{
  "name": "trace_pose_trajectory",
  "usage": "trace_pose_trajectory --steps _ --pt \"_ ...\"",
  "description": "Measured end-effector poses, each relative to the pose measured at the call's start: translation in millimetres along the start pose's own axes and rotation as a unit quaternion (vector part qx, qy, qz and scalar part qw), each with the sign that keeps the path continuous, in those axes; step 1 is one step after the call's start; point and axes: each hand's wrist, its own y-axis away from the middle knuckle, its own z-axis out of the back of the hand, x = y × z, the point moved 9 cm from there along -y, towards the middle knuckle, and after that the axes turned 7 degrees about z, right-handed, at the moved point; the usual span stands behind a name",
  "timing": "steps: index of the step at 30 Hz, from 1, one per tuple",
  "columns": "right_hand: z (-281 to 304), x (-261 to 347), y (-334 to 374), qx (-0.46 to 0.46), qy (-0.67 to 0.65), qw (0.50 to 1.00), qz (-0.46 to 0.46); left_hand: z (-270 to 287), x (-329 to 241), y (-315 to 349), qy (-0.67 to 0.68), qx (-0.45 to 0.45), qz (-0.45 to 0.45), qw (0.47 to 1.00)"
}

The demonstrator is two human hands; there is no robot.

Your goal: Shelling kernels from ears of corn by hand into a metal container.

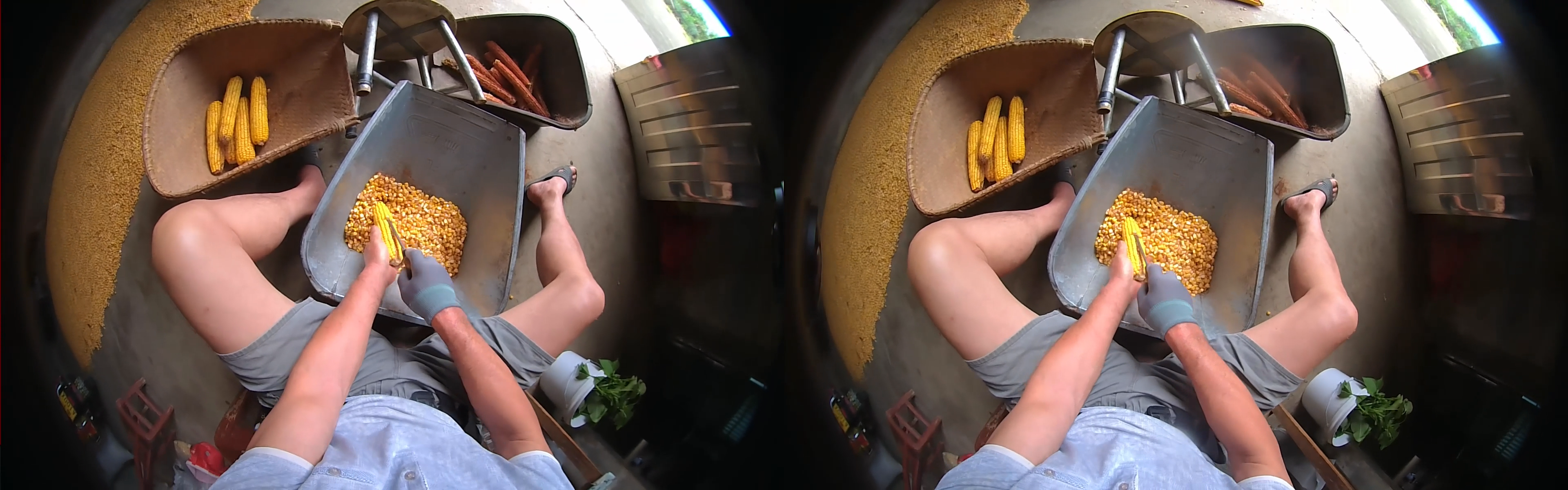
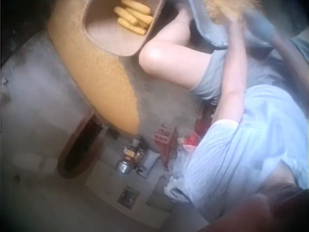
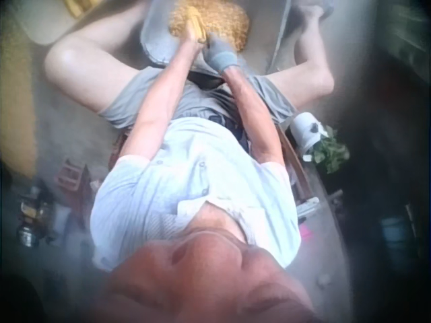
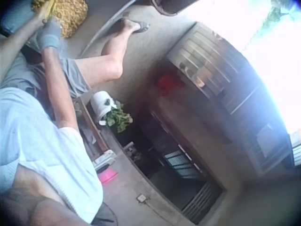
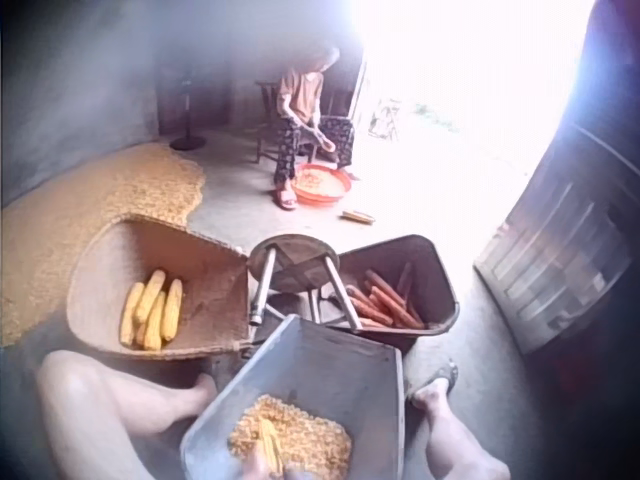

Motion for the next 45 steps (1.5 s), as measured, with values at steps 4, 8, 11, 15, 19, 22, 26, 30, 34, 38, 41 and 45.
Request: trace_pose_trajectory --steps 4,8,11,15,19,22,26,30,34,38,41,45 --pt "12 12 27 0.027 0.035 0.999 -0.024 -9 6 17 0.009 0.016 0.071 0.997" --pt "3 15 4 0.024 0.012 0.999 -0.031 4 4 4 0.025 -0.020 0.053 0.998" --pt "0 4 -12 0.029 0.033 0.998 -0.051 1 1 0 -0.065 -0.042 -0.032 0.996" --pt "-4 -10 -29 0.021 0.039 0.996 -0.075 -2 12 -14 -0.073 -0.007 0.029 0.997" --pt "-25 20 -65 0.027 0.012 0.999 -0.041 31 -13 -42 -0.029 0.084 0.005 0.996" --pt "-10 -17 -60 0.054 -0.010 0.994 -0.098 -6 10 -7 -0.019 0.080 0.043 0.996" --pt "20 -30 -47 0.008 -0.044 0.997 -0.059 -6 -2 16 -0.022 0.012 0.062 0.998" --pt "38 -16 -9 -0.005 -0.057 0.998 -0.021 -12 2 21 0.041 0.050 0.113 0.991" --pt "35 -4 8 -0.021 -0.032 0.998 0.045 -9 4 19 0.036 0.052 0.118 0.991" --pt "25 1 0 0.001 0.014 0.999 0.032 -8 6 16 -0.004 0.029 0.109 0.994" --pt "18 4 -10 0.011 0.019 1.000 0.009 -5 4 9 0.013 0.021 0.083 0.996" --pt "-1 -19 -24 -0.004 0.016 1.000 -0.015 -11 5 21 -0.036 -0.039 0.062 0.997"
